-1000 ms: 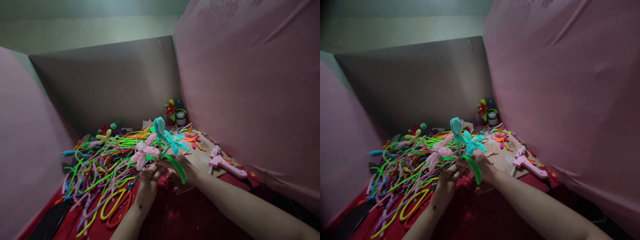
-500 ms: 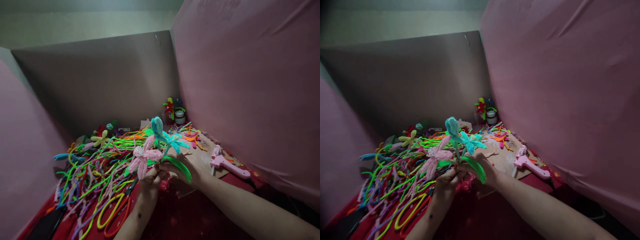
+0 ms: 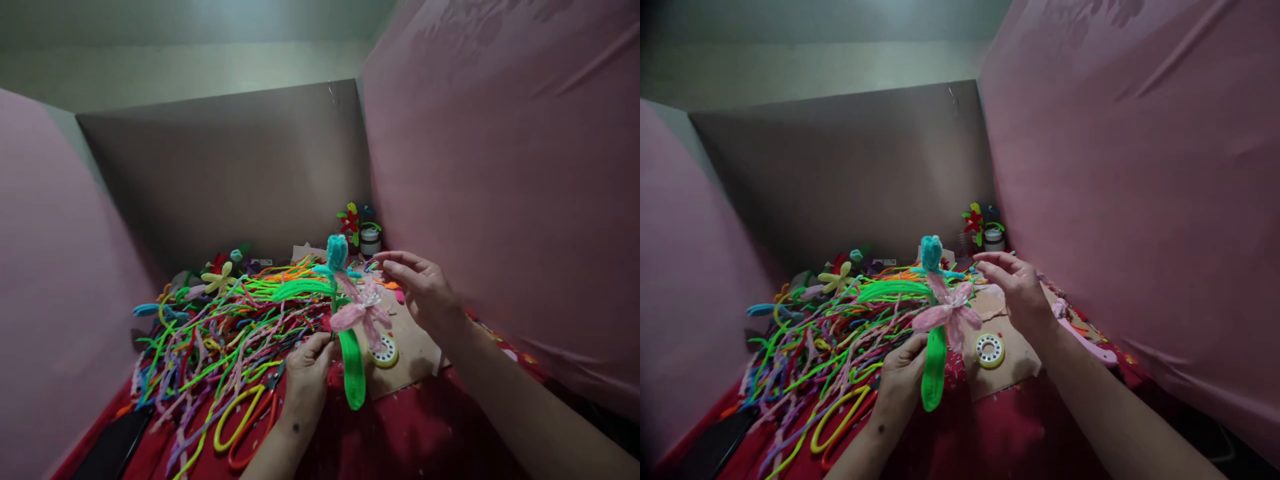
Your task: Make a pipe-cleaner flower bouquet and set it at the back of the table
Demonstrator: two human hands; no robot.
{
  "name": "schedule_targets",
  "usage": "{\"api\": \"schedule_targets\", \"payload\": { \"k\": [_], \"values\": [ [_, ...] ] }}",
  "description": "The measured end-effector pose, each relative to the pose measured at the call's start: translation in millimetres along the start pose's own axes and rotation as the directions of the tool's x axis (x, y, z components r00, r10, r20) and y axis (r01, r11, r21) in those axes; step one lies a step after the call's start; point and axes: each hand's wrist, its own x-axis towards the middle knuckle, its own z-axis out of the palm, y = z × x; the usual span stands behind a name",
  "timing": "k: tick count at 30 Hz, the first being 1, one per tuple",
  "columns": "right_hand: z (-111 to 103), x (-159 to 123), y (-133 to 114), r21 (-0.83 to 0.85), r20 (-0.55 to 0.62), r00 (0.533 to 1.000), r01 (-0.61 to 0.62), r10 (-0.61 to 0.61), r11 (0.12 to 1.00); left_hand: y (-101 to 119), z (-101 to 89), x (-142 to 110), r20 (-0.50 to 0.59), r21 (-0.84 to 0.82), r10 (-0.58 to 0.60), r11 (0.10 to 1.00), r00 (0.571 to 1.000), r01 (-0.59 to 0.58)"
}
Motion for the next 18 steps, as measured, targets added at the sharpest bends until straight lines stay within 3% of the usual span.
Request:
{"api": "schedule_targets", "payload": {
  "k": [3,7,11,14,18],
  "values": [
    [14,-2,-32,-0.128,0.150,0.987,0.073,-0.054,0.989,3,-2.5,-2,0.082,-0.037,-0.003,0.999,0.997,0.006],
    [30,-5,-51,-0.314,0.331,0.944,0.108,0.002,0.943,4,-5.3,-3,0.013,0.097,0.063,0.993,0.998,-0.064],
    [38,-9,-54,-0.440,0.331,0.943,0.151,0.004,0.885,5,-7.4,-4,-0.050,0.226,0.133,0.967,0.990,-0.119],
    [42,-7,-56,-0.464,0.353,0.934,0.132,0.047,0.876,2,-7.8,-3,-0.044,0.224,0.139,0.966,0.989,-0.125],
    [44,5,-60,-0.370,0.524,0.836,0.053,0.161,0.928,-6,-7.2,-2,-0.014,0.163,0.085,0.983,0.996,-0.082]
  ]
}}
